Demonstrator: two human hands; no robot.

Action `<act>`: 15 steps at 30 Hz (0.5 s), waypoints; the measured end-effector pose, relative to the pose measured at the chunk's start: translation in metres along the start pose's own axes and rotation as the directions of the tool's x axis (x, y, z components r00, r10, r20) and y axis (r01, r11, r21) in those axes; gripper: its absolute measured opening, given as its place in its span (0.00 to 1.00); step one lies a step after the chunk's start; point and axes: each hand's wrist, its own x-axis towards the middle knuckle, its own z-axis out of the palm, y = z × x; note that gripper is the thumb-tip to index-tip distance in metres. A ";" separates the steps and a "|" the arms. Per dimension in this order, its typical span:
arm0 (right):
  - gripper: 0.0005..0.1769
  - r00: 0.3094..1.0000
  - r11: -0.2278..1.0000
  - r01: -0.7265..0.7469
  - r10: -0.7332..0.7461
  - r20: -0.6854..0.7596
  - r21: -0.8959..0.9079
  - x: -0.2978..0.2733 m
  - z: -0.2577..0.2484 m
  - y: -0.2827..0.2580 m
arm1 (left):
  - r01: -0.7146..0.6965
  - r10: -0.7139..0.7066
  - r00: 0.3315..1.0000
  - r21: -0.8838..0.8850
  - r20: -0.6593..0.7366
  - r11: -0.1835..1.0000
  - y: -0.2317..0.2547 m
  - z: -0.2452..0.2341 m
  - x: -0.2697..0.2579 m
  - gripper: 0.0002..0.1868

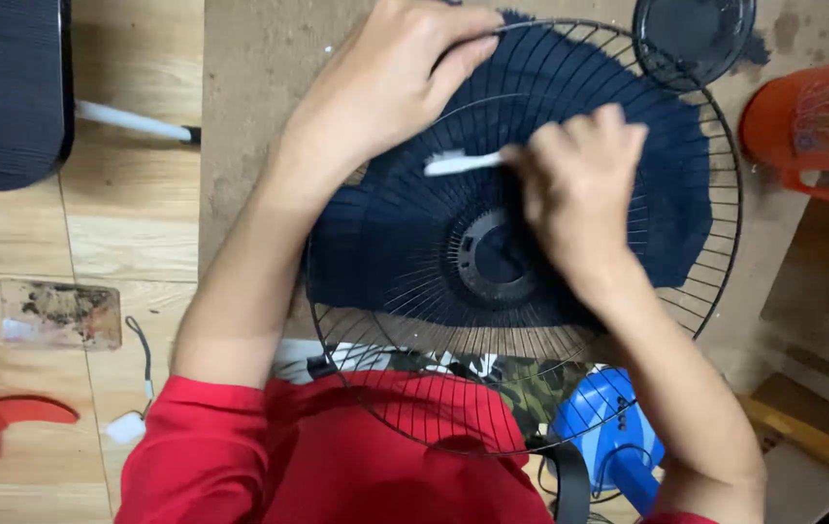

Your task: Cleaning a fan guard using a toothbrush to remove dust and debris

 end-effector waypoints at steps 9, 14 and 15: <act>0.12 0.918 0.990 0.134 -0.140 -0.372 -0.042 -0.021 0.024 -0.003 | -0.015 0.015 1.000 0.006 -0.021 1.000 -0.002 0.000 0.002 0.12; 0.08 0.863 0.812 0.477 -0.362 -0.352 0.335 -0.011 -0.011 -0.028 | 0.011 -0.011 1.000 -0.009 -0.005 1.000 0.006 -0.009 0.008 0.11; 0.14 0.911 0.913 0.308 -0.203 -0.358 0.268 -0.009 -0.007 -0.021 | -0.004 0.004 1.000 -0.014 -0.013 1.000 0.005 -0.007 0.007 0.11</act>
